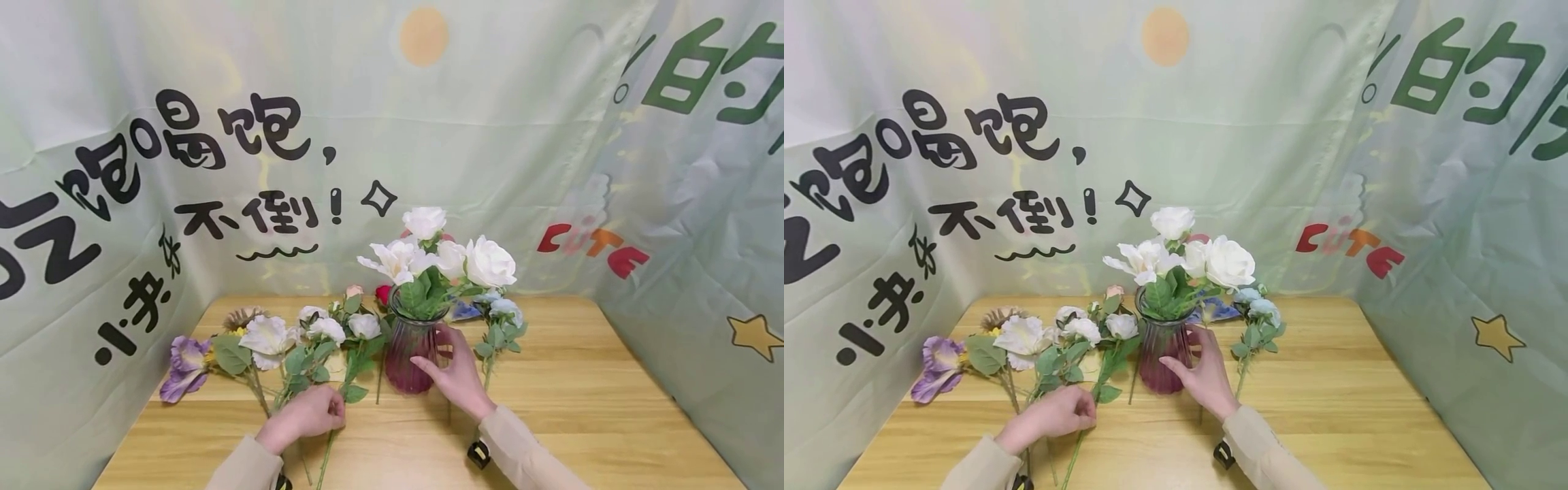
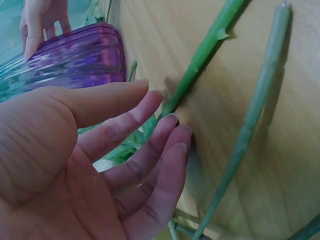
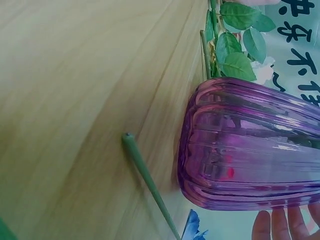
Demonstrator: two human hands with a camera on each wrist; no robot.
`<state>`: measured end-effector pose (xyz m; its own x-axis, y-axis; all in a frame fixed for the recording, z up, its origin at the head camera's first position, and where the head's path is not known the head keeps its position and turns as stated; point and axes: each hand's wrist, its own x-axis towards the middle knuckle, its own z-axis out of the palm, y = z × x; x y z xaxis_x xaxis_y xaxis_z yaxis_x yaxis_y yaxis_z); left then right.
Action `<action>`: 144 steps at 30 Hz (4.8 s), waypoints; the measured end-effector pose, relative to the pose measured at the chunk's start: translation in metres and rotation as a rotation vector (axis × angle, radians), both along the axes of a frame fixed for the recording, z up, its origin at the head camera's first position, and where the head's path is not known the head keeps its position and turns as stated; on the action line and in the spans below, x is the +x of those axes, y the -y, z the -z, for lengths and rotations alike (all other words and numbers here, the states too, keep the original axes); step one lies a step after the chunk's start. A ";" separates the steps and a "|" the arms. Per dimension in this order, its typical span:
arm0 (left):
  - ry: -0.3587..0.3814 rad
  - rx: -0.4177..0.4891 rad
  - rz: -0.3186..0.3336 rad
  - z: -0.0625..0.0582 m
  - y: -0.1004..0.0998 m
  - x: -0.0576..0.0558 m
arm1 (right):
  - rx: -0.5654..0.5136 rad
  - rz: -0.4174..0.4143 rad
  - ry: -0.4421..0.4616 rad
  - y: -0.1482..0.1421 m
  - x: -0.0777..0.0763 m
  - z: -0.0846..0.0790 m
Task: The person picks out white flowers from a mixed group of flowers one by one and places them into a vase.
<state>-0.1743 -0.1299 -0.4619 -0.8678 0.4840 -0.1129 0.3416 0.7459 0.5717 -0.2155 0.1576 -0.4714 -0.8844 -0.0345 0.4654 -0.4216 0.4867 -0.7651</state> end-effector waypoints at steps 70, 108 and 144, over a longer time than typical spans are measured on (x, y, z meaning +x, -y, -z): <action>0.546 0.753 -0.361 0.029 -0.007 0.000 | 0.021 -0.025 -0.005 -0.001 0.002 -0.002; -0.016 0.811 -0.462 -0.057 -0.015 -0.020 | 0.033 -0.013 0.016 -0.002 0.002 -0.003; -0.614 1.015 -0.107 -0.209 -0.081 -0.039 | 0.043 -0.001 0.059 0.000 0.004 -0.005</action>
